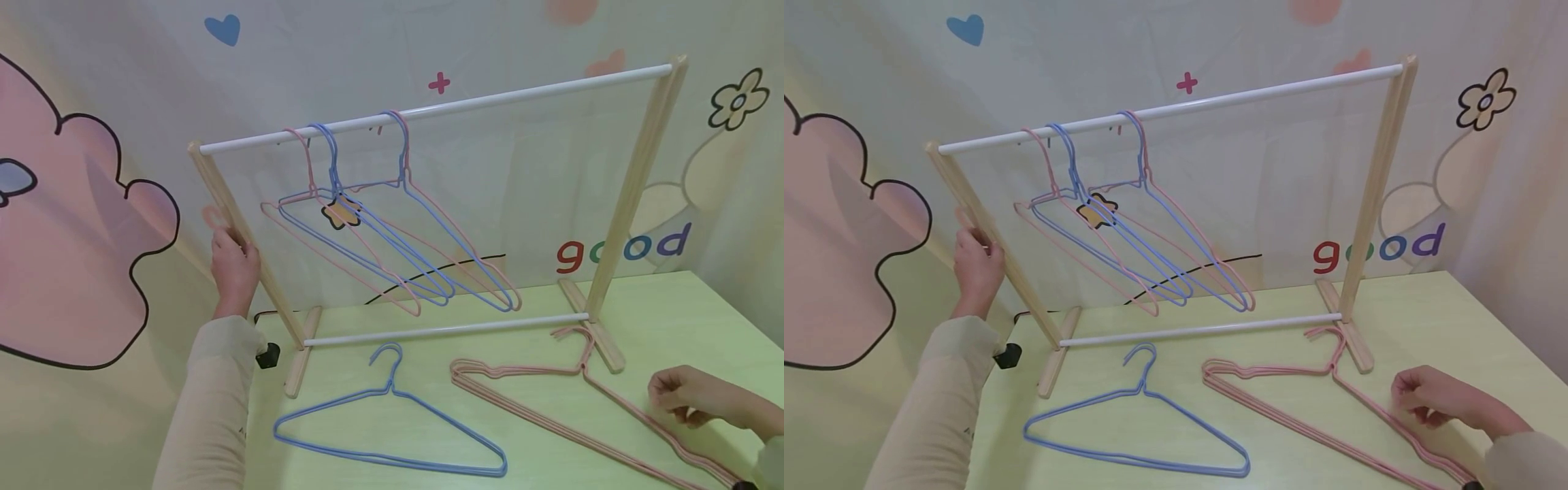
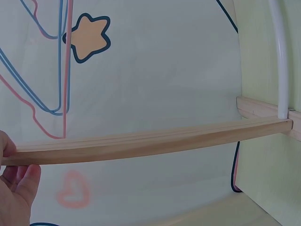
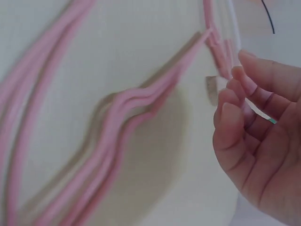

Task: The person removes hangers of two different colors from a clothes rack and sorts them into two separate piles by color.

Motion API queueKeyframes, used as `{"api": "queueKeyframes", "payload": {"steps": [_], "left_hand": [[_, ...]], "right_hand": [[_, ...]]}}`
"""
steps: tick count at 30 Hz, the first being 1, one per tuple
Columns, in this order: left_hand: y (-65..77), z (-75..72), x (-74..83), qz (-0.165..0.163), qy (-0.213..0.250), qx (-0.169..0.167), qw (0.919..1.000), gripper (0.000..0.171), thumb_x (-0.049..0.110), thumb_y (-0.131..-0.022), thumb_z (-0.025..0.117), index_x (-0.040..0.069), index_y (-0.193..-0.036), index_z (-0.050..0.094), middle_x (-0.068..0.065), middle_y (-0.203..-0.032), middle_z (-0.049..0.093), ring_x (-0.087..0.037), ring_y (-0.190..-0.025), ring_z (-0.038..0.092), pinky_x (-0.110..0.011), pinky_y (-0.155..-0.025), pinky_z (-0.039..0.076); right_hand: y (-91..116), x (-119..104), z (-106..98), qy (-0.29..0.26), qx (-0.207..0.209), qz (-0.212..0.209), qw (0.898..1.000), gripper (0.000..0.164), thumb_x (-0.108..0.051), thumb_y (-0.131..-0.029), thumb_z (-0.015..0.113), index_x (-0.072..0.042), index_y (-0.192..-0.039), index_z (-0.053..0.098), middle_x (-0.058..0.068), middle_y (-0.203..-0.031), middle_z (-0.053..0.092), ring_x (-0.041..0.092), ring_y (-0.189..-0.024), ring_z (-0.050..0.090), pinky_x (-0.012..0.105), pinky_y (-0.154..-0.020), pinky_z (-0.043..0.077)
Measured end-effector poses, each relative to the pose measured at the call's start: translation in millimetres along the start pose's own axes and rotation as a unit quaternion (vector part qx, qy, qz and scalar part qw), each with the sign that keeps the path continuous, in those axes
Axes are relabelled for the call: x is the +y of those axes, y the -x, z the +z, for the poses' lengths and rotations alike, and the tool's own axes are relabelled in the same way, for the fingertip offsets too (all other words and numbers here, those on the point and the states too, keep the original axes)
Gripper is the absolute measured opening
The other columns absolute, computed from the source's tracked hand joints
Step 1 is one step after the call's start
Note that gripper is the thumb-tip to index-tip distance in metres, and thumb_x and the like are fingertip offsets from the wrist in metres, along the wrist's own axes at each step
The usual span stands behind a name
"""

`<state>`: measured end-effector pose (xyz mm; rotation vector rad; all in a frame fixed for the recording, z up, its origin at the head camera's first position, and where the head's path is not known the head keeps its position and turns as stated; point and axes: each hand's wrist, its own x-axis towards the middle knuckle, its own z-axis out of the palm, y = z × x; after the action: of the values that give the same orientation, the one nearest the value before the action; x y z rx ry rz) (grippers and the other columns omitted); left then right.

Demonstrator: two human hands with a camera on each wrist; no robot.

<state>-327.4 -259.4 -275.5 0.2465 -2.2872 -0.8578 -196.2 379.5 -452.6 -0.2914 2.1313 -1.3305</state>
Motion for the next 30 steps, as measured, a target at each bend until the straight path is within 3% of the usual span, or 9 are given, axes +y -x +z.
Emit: {"api": "queueKeyframes", "payload": {"steps": [9, 14, 20, 30], "left_hand": [[1.0, -0.7, -1.2, 0.007, 0.001, 0.006, 1.0, 0.027, 0.015, -0.088, 0.042, 0.0, -0.11, 0.035, -0.02, -0.105, 0.044, -0.036, -0.092, 0.046, -0.046, -0.083, 0.039], [1.2, -1.3, -1.6, 0.006, 0.002, 0.009, 0.9999, 0.028, 0.015, -0.088, 0.042, 0.0, -0.111, 0.036, -0.021, -0.106, 0.045, -0.037, -0.094, 0.047, -0.047, -0.085, 0.039], [-0.1, 0.1, -2.6, 0.016, 0.007, 0.021, 0.9996, 0.028, 0.013, -0.086, 0.045, -0.001, -0.109, 0.038, -0.022, -0.106, 0.046, -0.04, -0.094, 0.048, -0.049, -0.086, 0.037], [-4.3, 2.4, -4.0, 0.015, 0.005, 0.022, 0.9996, 0.028, 0.01, -0.084, 0.044, -0.002, -0.108, 0.038, -0.022, -0.106, 0.045, -0.041, -0.094, 0.047, -0.048, -0.085, 0.037]], "right_hand": [[-10, -48, -2, 0.06, 0.016, -0.029, 0.998, 0.025, -0.018, -0.09, 0.046, 0.007, -0.088, 0.046, -0.005, -0.066, 0.047, 0.006, -0.056, 0.046, 0.025, -0.048, 0.043], [-15, -86, -2, 0.108, 0.022, -0.06, 0.992, 0.02, -0.018, -0.09, 0.046, 0.001, -0.089, 0.05, -0.004, -0.067, 0.049, 0.007, -0.057, 0.049, 0.026, -0.049, 0.045], [-20, -134, 0, 0.151, 0.035, -0.078, 0.985, 0.021, -0.018, -0.09, 0.048, 0.002, -0.094, 0.051, -0.003, -0.07, 0.05, 0.01, -0.061, 0.05, 0.025, -0.051, 0.045], [-24, -199, 2, 0.192, 0.057, -0.082, 0.976, 0.024, -0.021, -0.088, 0.051, -0.001, -0.102, 0.05, 0.0, -0.081, 0.053, 0.012, -0.07, 0.053, 0.029, -0.059, 0.047]]}}
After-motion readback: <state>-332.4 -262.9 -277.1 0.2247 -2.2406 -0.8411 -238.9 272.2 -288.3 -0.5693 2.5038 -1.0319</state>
